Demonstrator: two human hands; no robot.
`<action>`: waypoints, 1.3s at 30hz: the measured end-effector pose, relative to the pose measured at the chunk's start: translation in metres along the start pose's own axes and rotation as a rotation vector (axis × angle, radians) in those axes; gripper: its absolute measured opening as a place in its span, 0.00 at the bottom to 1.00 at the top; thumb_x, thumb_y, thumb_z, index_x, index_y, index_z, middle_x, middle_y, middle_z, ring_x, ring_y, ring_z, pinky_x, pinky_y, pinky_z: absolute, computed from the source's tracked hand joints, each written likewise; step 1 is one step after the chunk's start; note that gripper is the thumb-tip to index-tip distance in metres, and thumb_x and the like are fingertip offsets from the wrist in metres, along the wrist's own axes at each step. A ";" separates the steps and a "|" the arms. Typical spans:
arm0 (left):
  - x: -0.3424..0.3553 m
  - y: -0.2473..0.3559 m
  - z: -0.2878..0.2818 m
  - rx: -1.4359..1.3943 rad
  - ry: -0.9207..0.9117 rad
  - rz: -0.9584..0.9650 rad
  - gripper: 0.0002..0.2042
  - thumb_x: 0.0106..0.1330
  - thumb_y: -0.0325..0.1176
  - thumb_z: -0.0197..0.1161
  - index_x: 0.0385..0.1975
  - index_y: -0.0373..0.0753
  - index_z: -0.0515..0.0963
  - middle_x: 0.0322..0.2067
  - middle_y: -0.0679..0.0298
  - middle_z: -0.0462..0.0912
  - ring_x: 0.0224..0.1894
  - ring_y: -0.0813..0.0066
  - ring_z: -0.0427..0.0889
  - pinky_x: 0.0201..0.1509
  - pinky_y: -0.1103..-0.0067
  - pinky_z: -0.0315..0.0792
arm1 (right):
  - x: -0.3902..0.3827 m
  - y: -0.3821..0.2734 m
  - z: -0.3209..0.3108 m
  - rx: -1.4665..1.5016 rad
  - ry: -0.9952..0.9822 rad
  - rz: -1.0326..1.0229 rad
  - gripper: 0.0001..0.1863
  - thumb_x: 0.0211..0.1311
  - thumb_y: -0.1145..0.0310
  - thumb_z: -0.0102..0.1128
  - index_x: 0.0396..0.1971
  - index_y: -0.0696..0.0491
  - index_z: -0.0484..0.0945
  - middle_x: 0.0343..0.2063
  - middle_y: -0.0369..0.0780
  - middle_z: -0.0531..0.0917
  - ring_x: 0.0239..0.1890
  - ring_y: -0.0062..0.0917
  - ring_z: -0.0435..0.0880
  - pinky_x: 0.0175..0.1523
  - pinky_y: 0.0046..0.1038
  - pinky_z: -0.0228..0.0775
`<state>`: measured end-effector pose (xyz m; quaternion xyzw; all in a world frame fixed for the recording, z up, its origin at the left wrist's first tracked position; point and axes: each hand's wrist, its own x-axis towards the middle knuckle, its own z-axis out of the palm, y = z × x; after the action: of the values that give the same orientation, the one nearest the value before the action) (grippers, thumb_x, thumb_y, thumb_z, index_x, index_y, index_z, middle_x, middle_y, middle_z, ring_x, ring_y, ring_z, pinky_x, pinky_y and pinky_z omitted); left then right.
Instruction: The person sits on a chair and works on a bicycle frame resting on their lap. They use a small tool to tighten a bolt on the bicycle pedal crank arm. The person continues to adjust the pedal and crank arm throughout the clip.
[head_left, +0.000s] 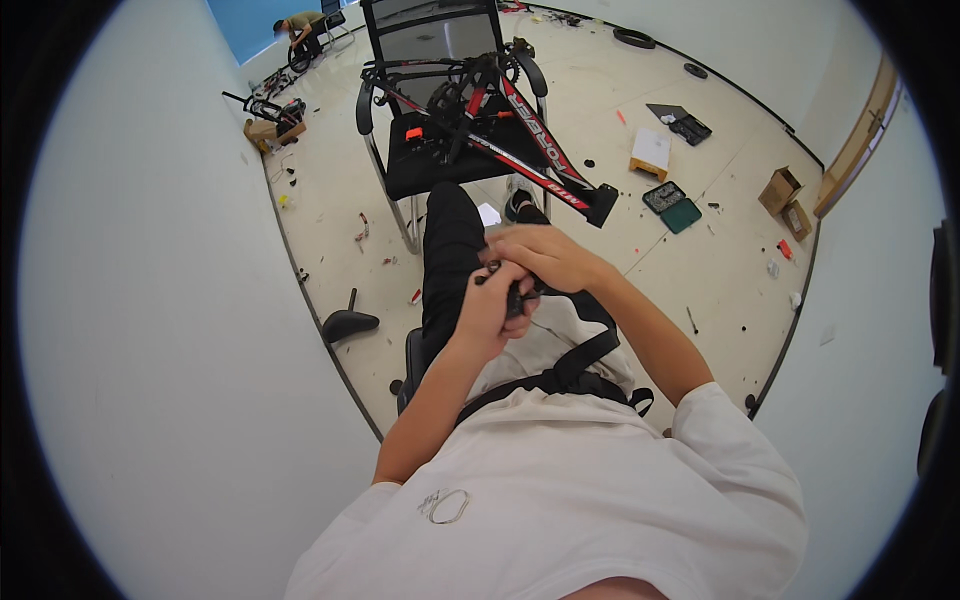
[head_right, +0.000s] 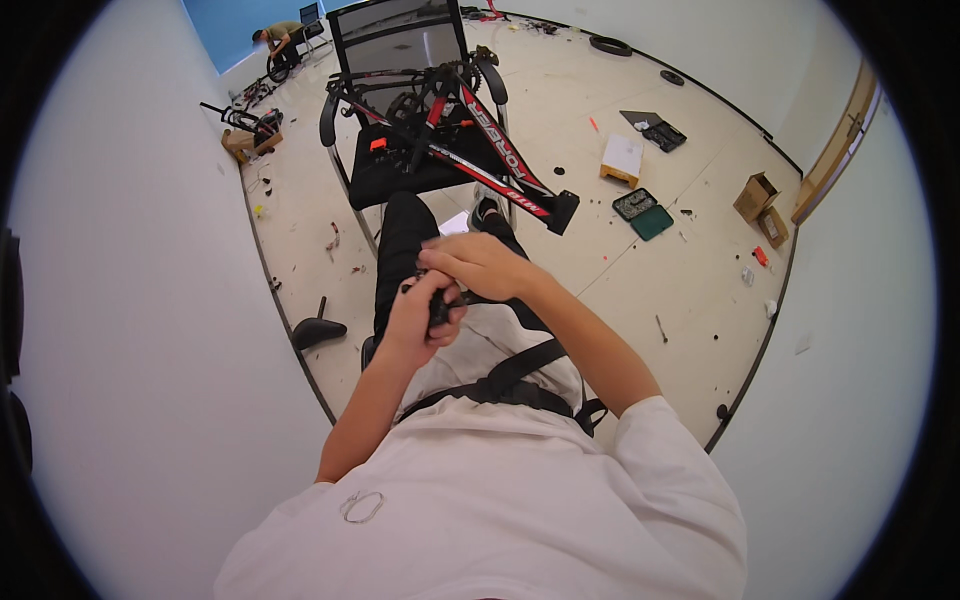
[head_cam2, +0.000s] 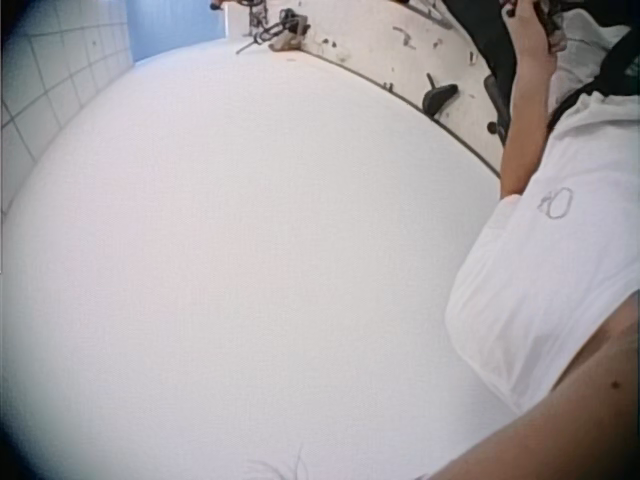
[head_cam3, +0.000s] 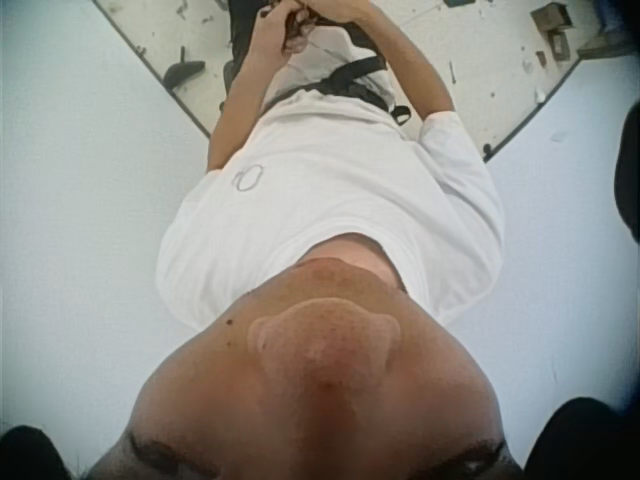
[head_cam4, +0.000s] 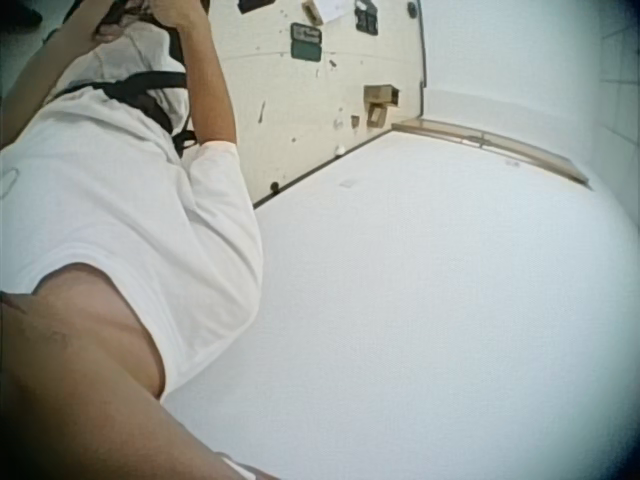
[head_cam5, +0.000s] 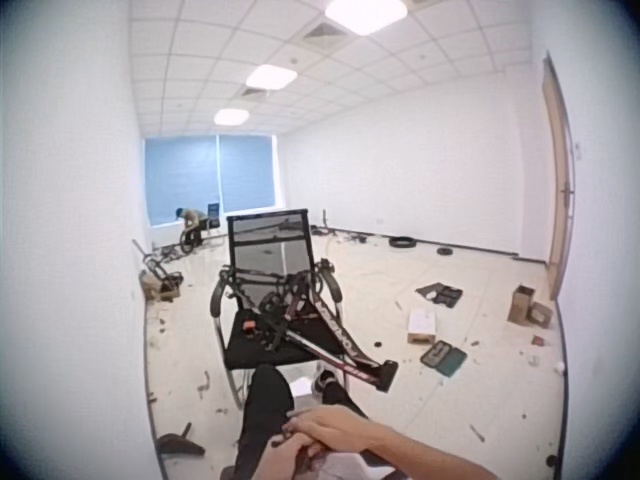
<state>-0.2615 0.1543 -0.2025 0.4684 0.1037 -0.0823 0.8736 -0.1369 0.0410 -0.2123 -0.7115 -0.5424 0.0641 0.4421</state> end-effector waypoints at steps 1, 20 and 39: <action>-0.001 0.005 -0.004 -0.020 0.003 0.001 0.16 0.65 0.42 0.53 0.17 0.41 0.65 0.13 0.62 0.68 0.07 0.83 0.54 0.09 0.85 0.47 | -0.006 0.001 0.004 0.109 -0.022 0.155 0.19 0.62 0.53 0.54 0.34 0.55 0.80 0.34 0.43 0.84 0.32 0.35 0.81 0.39 0.32 0.69; -0.007 0.052 -0.017 -0.164 -0.070 0.152 0.19 0.69 0.45 0.51 0.16 0.42 0.65 0.12 0.61 0.69 0.06 0.82 0.55 0.07 0.85 0.50 | -0.002 -0.015 0.000 0.205 0.189 0.026 0.21 0.66 0.57 0.48 0.51 0.57 0.67 0.39 0.47 0.80 0.45 0.35 0.78 0.51 0.33 0.66; 0.061 0.009 -0.060 -0.010 0.257 0.187 0.14 0.64 0.41 0.54 0.20 0.40 0.69 0.21 0.59 0.74 0.13 0.77 0.68 0.13 0.82 0.58 | -0.004 -0.072 0.025 -0.011 -0.149 -0.233 0.19 0.61 0.57 0.57 0.21 0.59 0.78 0.20 0.43 0.80 0.24 0.32 0.77 0.32 0.31 0.68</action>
<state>-0.2064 0.2063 -0.2436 0.4782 0.1710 0.0607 0.8593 -0.2040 0.0526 -0.1788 -0.6392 -0.6531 0.0623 0.4012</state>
